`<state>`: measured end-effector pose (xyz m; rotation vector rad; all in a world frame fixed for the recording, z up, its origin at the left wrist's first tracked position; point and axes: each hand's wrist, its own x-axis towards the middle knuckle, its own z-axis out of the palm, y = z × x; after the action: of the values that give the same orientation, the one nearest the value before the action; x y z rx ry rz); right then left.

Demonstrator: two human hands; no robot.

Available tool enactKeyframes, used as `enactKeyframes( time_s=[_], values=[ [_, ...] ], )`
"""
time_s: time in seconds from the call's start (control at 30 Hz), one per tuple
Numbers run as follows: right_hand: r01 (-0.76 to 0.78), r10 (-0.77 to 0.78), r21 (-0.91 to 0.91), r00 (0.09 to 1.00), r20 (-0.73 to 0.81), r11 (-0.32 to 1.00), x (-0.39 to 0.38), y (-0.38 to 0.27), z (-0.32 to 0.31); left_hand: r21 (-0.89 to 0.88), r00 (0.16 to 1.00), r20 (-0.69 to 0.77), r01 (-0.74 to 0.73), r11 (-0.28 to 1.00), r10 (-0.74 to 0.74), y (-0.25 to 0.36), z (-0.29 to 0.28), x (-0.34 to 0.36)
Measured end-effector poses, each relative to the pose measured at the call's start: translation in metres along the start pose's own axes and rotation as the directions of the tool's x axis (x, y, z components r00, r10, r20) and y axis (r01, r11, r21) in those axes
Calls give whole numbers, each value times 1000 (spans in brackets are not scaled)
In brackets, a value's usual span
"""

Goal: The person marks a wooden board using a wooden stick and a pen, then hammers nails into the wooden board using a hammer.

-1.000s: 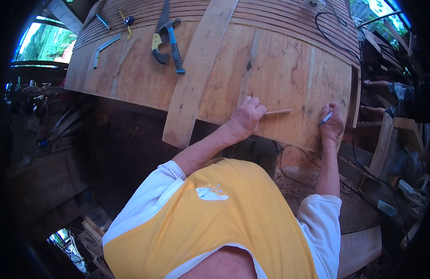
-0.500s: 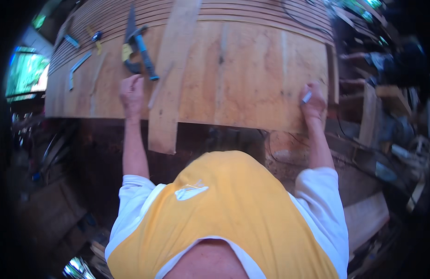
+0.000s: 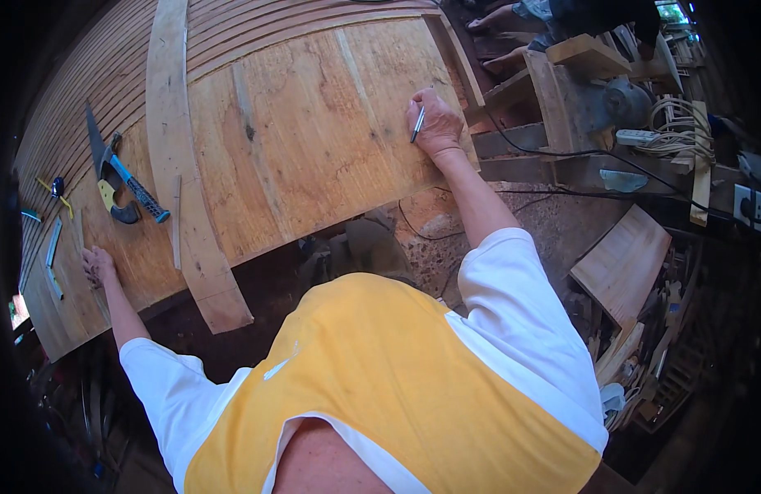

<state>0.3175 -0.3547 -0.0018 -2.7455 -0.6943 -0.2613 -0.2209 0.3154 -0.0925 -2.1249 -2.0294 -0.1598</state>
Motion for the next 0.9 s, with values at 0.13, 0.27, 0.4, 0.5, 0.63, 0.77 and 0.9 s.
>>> enactKeyframes(
  time_s=[0.13, 0.27, 0.4, 0.5, 0.63, 0.77, 0.9],
  values=[
    [-4, 4, -5, 1000, 4, 1000, -3, 1, 1, 121, 994, 61, 81, 989, -89, 17, -29, 1],
    [21, -21, 9, 1000, -1, 1000, 1, 4, 2, 197, 971, 217, 57, 979, -100, 4, -48, 16],
    [33, -33, 30, 999, 15, 999, 5, 0, 9, 47, 984, 115, 129, 991, -133, -32, -45, 5],
    [13, -13, -12, 1000, 10, 1000, -3, 13, 4, 66, 997, 67, 32, 997, -37, -2, -33, -36],
    [57, -56, 14, 998, -15, 998, 7, 4, 11, -191, 999, -43, 0, 982, -8, -31, -56, -58],
    [0, 1, -30, 1000, 14, 1000, -1, 15, 2, -496, 862, -423, -479, 724, 280, 47, -110, -109],
    [9, -8, -44, 1000, 16, 999, 2, 14, 12, -643, 831, -408, -556, 527, 379, 122, -201, -209]
  ],
)
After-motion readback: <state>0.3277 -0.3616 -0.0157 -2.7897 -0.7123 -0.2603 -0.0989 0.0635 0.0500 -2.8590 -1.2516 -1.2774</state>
